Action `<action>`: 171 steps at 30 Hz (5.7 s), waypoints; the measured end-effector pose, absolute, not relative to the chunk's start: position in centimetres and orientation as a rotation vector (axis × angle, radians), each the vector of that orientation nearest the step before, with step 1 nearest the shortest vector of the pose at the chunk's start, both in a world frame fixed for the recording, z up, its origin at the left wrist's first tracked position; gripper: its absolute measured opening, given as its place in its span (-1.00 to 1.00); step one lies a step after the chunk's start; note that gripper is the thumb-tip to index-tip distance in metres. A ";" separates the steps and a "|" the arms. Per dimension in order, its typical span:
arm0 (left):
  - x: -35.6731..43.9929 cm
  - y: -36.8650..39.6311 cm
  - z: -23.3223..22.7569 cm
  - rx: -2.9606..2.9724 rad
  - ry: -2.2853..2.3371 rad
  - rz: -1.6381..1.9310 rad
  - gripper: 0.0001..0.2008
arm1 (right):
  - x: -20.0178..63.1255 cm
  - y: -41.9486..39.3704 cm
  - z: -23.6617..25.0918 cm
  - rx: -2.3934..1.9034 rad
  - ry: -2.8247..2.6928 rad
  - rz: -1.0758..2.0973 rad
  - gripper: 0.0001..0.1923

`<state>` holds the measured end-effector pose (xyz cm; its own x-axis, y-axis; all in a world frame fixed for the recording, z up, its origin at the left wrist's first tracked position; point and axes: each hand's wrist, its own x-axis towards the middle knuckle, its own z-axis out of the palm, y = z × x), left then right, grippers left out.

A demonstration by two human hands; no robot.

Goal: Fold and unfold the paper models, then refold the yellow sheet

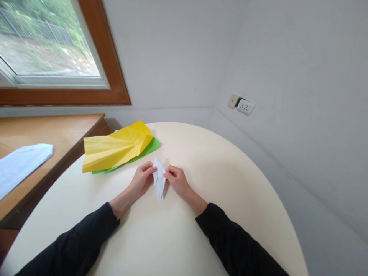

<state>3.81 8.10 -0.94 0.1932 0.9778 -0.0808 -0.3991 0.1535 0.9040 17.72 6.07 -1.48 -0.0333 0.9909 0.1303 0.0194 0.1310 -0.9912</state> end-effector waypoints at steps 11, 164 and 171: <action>3.8 8.1 -0.7 0.883 0.827 1.155 -0.93 | 17.8 6.4 -2.0 -1.157 -1.199 1.047 -0.78; 3.5 8.6 -1.5 0.837 0.595 1.093 -0.72 | 17.5 5.2 -1.7 -1.239 -1.493 0.276 -0.79; 3.5 8.5 -1.5 0.873 0.600 1.075 -0.71 | 17.6 6.0 -2.3 -1.258 -1.383 0.503 -0.64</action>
